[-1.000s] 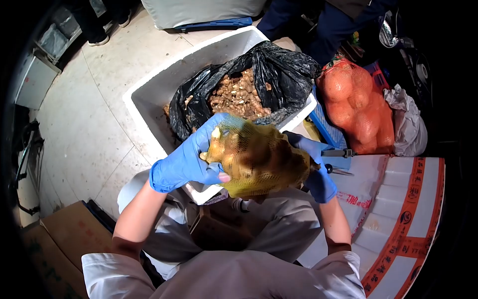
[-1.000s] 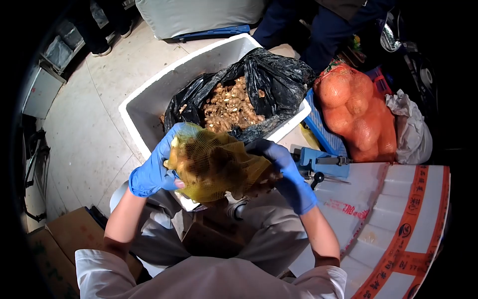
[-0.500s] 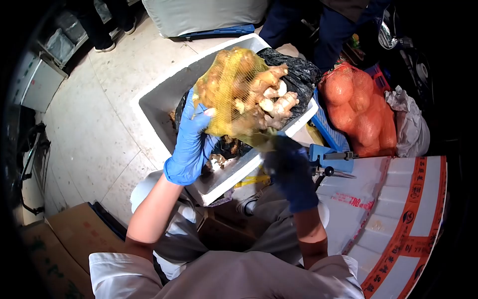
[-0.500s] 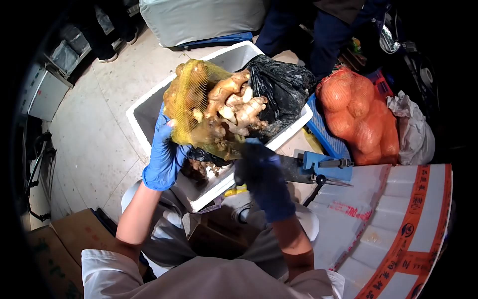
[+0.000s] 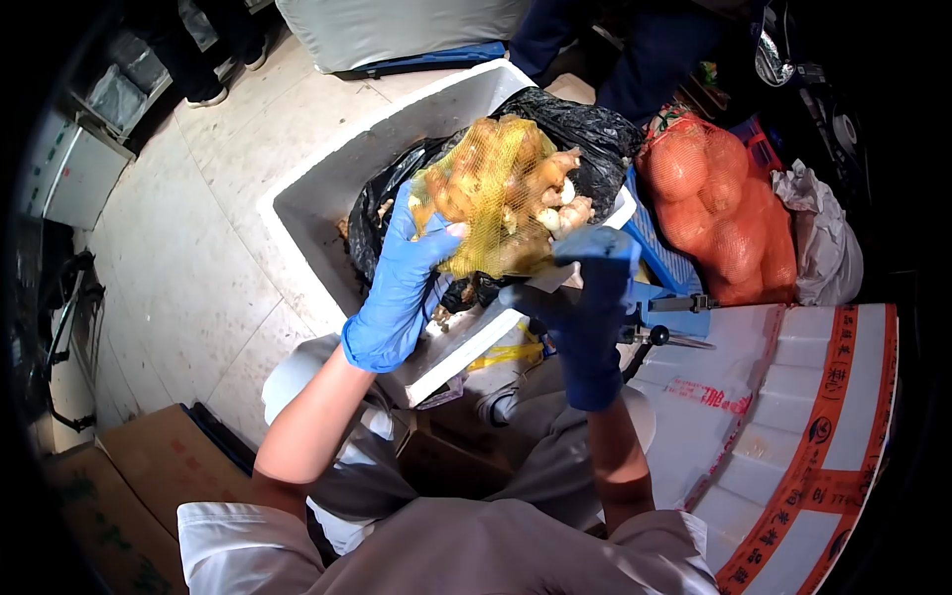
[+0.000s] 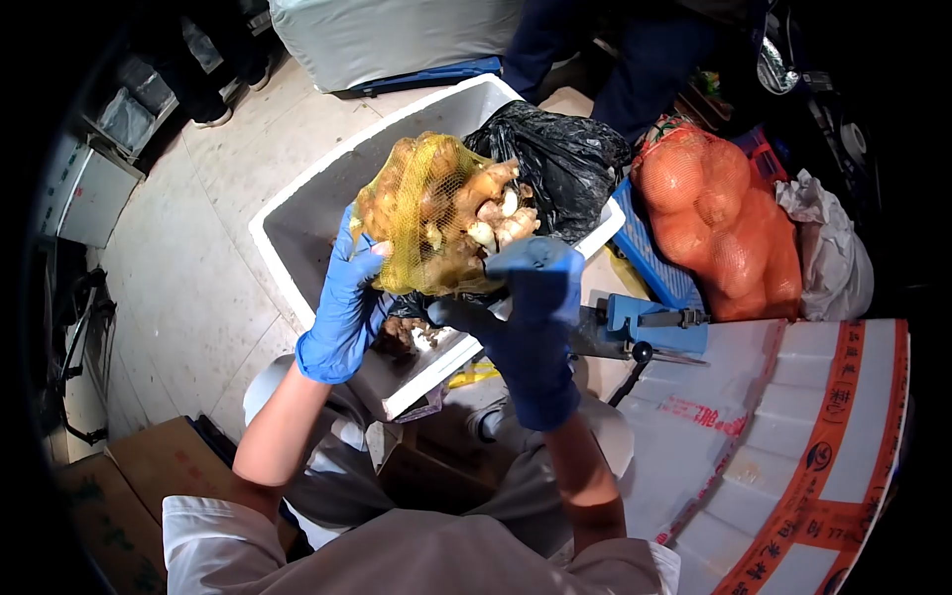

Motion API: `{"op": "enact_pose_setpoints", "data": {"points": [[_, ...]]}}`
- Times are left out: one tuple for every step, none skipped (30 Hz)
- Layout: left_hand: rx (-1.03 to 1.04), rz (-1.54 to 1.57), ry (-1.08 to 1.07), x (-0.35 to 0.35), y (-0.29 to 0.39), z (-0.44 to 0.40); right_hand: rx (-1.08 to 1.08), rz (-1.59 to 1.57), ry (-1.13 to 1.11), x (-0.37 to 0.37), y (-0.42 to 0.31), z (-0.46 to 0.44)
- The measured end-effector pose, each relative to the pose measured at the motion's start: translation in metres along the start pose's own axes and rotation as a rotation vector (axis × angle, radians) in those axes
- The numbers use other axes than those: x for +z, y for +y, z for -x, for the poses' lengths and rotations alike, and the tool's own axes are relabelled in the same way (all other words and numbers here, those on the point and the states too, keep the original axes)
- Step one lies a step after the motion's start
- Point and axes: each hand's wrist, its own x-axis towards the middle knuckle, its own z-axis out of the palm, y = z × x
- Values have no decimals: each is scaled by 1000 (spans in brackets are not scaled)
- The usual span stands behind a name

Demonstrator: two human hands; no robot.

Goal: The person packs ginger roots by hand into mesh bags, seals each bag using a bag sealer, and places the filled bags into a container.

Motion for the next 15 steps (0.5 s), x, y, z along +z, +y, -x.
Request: {"op": "enact_pose_setpoints", "data": {"points": [[-3, -1, 1, 0, -1, -1, -59, 67, -120, -1, 10, 7], [-27, -43, 15, 0, -1, -1, -115, 131, -240, 0, 16, 12], [-52, -86, 30, -1, -2, -1, -117, 12, -200, 2, 17, 14], [-56, -90, 34, -3, -3, -1, -111, 8, -200, 1, 17, 16], [-87, -80, 34, -5, -3, -2, 58, -149, -163, -2, 15, 17], [-115, -69, 33, -7, -2, -3, 226, -306, -125, -7, 12, 16], [-126, -59, -14, -9, -1, -3, 371, -345, -154, -19, 7, 9], [-130, -63, -11, -13, -1, -4, 585, -755, -127, -30, 2, 4], [-174, 7, -21, -17, -2, -4, 704, -934, -92, -38, 12, 8], [-219, 77, -31, -19, -2, -4, 764, -1024, -70, -39, 19, 13], [-236, 88, -41, -18, -2, -2, 826, -1113, -42, -40, 26, 17], [-245, 86, -42, -18, -2, -2, 889, -1227, -22, -38, 30, 18], [-225, 30, -49, -17, -3, -1, 951, -1341, -2, -37, 31, 18], [-203, -26, -56, -17, -4, -1, 952, -1339, 3, -36, 28, 18], [-187, -73, -60, -18, -5, -3, 802, -938, -168, -34, 19, 13]]}}
